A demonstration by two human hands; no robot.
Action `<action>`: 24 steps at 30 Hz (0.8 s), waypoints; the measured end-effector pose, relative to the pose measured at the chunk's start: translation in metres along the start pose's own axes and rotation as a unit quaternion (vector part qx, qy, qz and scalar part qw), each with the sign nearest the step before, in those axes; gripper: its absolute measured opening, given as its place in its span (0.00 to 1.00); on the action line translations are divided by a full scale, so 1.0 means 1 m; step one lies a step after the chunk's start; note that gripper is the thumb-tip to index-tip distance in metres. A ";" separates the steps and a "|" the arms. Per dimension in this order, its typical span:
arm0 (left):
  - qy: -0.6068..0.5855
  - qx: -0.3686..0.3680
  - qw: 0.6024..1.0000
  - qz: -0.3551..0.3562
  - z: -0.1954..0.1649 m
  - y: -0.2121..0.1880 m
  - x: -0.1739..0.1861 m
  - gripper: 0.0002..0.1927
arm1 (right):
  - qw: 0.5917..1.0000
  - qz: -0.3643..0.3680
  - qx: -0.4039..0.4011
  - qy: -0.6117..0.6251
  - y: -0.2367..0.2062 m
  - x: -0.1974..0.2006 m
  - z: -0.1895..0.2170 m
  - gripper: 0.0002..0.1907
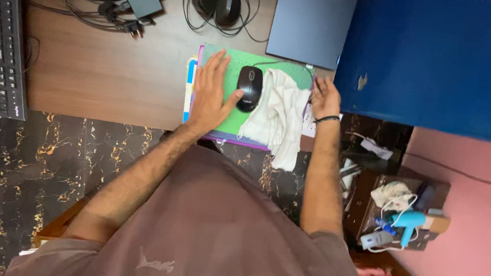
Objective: The person clears books and a folder aside on a cluttered desk, positions a laptop, and wipes a computer mouse, laptop lid, and headphones with a white cloth. They also handle loose cables and rearrange items on the desk while cleaning each device.
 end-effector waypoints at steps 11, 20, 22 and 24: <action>0.051 0.004 0.999 -0.013 -0.008 0.021 -0.015 0.33 | 0.999 -0.006 0.047 0.007 0.027 -0.041 0.006 0.25; 0.049 0.003 0.999 0.000 0.001 0.021 -0.012 0.32 | 0.993 -0.088 0.013 0.075 0.054 -0.029 -0.008 0.53; 0.040 0.002 0.999 -0.003 0.001 0.022 -0.012 0.32 | 0.993 -0.077 -0.001 0.095 0.057 -0.027 -0.007 0.55; 0.033 0.002 0.999 -0.003 0.002 0.023 -0.013 0.32 | 0.989 -0.087 -0.012 0.120 0.060 -0.026 -0.008 0.50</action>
Point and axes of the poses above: each hand's wrist, its own y-axis towards the middle knuckle, its own x-axis out of the back of the hand, z = x × y, the point moved 3 cm from there along y, towards the middle knuckle, and after that the axes turned 11 degrees about y, right-handed, at the moved point
